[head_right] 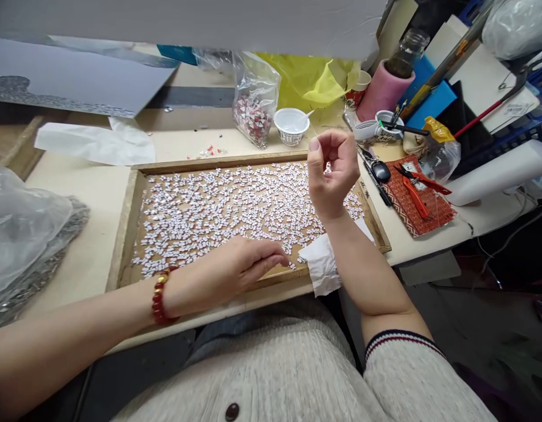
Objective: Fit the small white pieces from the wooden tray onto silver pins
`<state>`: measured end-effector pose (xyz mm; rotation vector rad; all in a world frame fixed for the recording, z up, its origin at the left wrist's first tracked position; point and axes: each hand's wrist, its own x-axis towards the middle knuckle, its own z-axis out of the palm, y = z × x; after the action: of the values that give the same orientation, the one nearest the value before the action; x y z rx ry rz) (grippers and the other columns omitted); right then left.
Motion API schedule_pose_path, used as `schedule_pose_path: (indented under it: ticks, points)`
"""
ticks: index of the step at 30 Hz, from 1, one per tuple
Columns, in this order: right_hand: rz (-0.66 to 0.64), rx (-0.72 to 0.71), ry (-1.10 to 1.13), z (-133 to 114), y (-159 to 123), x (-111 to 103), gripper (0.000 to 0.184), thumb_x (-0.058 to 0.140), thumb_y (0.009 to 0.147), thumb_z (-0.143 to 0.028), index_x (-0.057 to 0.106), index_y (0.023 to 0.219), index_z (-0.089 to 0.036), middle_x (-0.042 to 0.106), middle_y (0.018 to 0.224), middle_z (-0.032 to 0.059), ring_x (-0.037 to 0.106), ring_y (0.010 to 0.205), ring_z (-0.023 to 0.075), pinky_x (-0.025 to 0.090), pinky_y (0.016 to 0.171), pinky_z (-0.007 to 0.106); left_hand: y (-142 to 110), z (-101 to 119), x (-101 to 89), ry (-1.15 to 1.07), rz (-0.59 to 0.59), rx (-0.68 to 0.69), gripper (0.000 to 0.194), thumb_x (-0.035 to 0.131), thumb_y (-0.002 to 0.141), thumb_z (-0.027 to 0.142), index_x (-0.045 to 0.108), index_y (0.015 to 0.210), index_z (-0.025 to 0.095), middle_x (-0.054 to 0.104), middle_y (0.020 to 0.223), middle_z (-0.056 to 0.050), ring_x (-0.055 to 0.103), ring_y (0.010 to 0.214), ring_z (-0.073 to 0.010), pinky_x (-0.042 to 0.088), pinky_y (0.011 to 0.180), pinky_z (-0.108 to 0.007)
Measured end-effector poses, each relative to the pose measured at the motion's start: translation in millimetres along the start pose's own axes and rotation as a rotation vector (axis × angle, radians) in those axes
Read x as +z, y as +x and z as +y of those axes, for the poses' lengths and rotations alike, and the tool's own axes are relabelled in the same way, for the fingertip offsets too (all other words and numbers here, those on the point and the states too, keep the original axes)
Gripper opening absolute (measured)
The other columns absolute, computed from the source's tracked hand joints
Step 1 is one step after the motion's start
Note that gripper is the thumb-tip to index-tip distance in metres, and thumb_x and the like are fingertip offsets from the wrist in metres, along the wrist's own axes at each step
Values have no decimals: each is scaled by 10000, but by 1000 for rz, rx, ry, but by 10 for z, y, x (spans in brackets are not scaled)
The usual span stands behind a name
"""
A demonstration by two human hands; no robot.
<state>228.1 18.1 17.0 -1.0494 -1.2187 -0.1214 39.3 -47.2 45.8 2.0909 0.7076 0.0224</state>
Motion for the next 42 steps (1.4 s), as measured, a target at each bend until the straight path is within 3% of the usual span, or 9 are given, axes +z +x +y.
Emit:
schedule_pose_path:
  ticks: [7,11,14,17,21,24,31,37,42]
  points:
    - [-220,-95,-110,-87,-53,-14,115,520,842,-327,510,780,-230,467,686,-39,412,533,75,395,482,239,-146,-33,-80,-10,-76,-36,304,378,935,282,662,907,177,692,798,-25,589,682,-131,376,623,-217]
    - [-182,-111,-98,-141,-14,-31,107,535,839,-321,511,775,-238,469,690,-35,435,546,81,414,508,252,-96,11,12,-124,-106,-10,321,380,933,288,671,1019,183,707,878,-48,606,748,-149,405,686,-235]
    - [-103,-118,-101,-172,46,-69,140,541,840,-357,508,775,-237,470,709,-27,462,566,87,426,524,260,-9,54,159,-344,-141,-5,268,428,906,255,670,986,170,677,827,-31,553,665,-117,408,655,-225]
    - [-36,-104,-149,-210,89,-114,188,537,844,-408,506,777,-235,479,769,-5,510,632,105,448,544,268,77,108,302,-708,-265,-192,275,417,912,327,618,835,155,424,507,58,327,425,-80,290,436,-206]
    - [23,-107,-154,-273,118,-150,220,532,843,-452,498,753,-254,469,770,-8,527,634,114,462,541,277,165,201,420,-1048,-182,-359,272,412,917,362,580,916,149,314,483,90,222,412,-74,165,387,-200]
    - [50,-138,-75,-294,147,-162,214,556,838,-431,489,735,-256,457,722,-24,461,535,92,426,498,279,178,252,430,-1007,-103,-358,272,400,925,324,594,974,140,326,469,91,240,423,-75,175,414,-199]
    - [117,-136,21,-273,191,-189,187,564,843,-392,489,751,-248,445,734,-31,408,490,75,356,474,280,60,232,401,-798,-54,-374,301,395,908,356,560,746,164,337,470,75,298,437,-88,220,442,-224]
    - [100,-77,-14,-298,157,-214,248,550,847,-467,474,762,-248,436,752,-34,427,520,77,430,523,271,140,289,439,-977,11,-397,272,408,916,333,461,697,182,291,470,89,218,437,-73,176,434,-210]
    - [96,-91,10,-252,160,-212,236,552,851,-464,477,785,-251,430,735,-36,421,514,76,443,521,273,220,337,500,-1037,31,-292,259,382,931,321,448,719,187,279,476,92,221,433,-73,213,444,-203]
